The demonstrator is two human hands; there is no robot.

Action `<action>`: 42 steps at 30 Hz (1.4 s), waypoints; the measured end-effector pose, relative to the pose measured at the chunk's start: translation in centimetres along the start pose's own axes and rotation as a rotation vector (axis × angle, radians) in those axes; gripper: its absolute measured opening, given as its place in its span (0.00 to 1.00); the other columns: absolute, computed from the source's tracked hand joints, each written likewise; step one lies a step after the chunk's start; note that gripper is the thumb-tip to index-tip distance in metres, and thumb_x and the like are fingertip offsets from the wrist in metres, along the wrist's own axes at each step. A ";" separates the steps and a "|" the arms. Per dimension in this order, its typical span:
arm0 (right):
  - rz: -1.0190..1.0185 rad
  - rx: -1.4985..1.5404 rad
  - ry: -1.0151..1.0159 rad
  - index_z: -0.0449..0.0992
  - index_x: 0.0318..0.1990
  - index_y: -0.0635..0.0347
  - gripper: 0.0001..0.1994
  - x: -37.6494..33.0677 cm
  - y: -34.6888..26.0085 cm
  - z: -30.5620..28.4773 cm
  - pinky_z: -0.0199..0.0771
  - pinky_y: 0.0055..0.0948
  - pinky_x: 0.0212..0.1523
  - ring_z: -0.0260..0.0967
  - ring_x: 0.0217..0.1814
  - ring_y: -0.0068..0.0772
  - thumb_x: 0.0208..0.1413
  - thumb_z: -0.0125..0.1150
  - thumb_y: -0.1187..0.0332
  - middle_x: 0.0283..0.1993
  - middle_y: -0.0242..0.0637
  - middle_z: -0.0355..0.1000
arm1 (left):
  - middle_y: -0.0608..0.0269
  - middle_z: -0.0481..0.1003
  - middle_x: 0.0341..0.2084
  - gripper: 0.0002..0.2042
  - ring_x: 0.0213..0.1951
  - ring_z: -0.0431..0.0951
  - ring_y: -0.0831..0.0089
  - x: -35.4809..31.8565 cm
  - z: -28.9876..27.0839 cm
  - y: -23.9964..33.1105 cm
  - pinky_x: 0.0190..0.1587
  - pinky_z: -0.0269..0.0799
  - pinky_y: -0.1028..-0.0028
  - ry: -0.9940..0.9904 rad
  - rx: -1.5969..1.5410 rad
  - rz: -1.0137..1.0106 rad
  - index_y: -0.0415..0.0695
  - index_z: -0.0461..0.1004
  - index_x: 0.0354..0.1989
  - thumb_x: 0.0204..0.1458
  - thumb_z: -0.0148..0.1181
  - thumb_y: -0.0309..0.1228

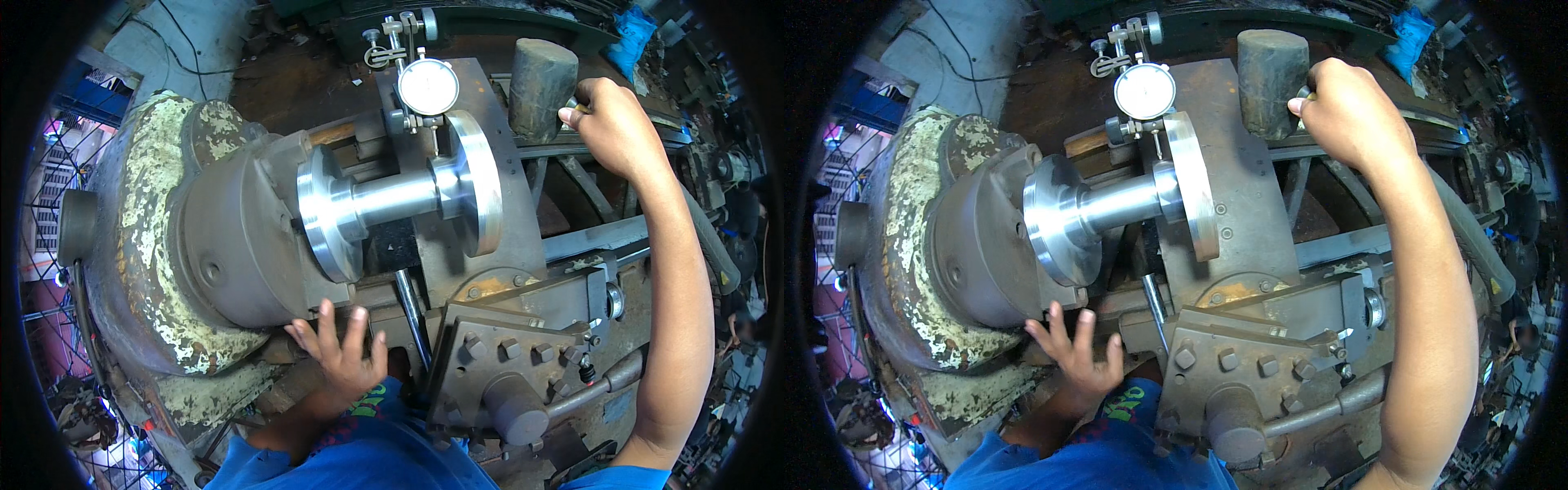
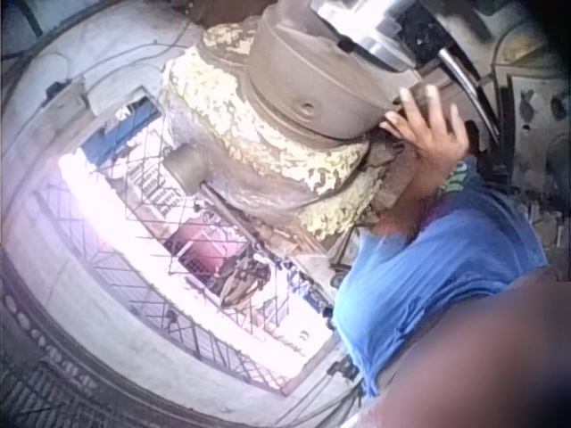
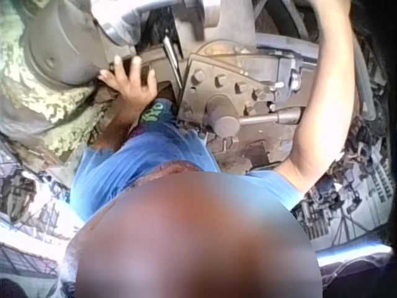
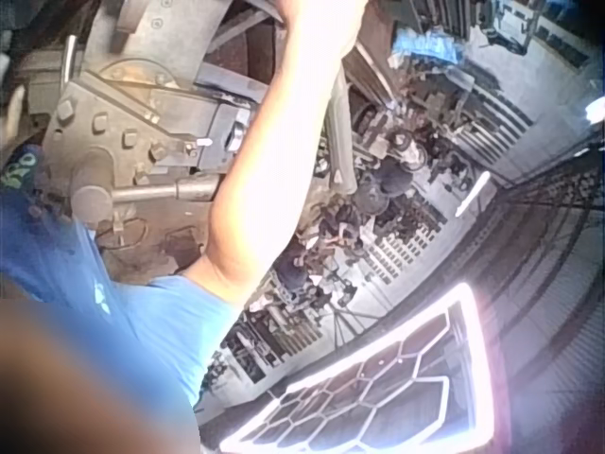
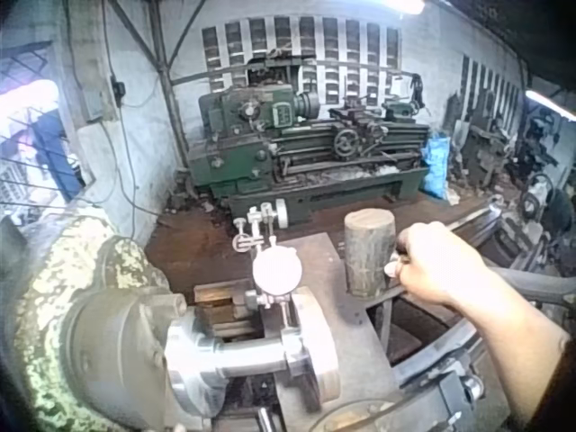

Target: The person uses a rubber mallet to tap a metal shaft mounted in a lathe chuck, repeatedly rotating the chuck by hand to check alignment. The person then uses a long metal bar to tighten the chuck jaws around the shaft.

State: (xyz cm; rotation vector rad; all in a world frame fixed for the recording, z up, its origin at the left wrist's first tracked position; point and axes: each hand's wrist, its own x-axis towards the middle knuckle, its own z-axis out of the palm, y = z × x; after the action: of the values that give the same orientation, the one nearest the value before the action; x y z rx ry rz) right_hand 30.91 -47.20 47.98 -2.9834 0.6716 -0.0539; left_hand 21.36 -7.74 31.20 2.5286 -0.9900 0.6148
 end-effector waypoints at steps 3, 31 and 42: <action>0.006 0.016 0.015 0.81 0.44 0.71 0.16 -0.1 0.0 0.1 0.77 0.47 0.48 0.80 0.46 0.54 0.59 0.66 0.63 0.40 0.59 0.79 | 0.38 0.65 0.63 0.23 0.71 0.54 0.37 -2.4 -0.5 1.7 0.70 0.45 0.39 -0.126 -0.374 -0.039 0.38 0.73 0.54 0.48 0.65 0.27; 0.013 -0.011 -0.008 0.82 0.45 0.68 0.17 0.2 0.2 0.1 0.78 0.49 0.50 0.80 0.49 0.54 0.59 0.66 0.61 0.42 0.58 0.80 | 0.53 0.80 0.50 0.17 0.54 0.77 0.67 19.9 -9.4 -1.9 0.61 0.67 0.69 0.154 -0.390 -0.290 0.36 0.77 0.55 0.58 0.66 0.27; 0.014 0.058 0.059 0.80 0.43 0.72 0.16 -0.1 -0.1 0.4 0.75 0.48 0.47 0.79 0.47 0.57 0.58 0.67 0.63 0.40 0.59 0.79 | 0.49 0.80 0.50 0.18 0.53 0.79 0.62 21.3 -9.7 -3.5 0.59 0.70 0.67 -0.080 -0.381 -0.285 0.40 0.78 0.55 0.57 0.66 0.31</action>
State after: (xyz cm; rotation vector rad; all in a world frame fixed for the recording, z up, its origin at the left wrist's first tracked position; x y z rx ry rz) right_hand 30.88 -47.05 47.58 -2.9312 0.6853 -0.1590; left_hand 35.38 -12.44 49.68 2.3028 -0.6753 0.2179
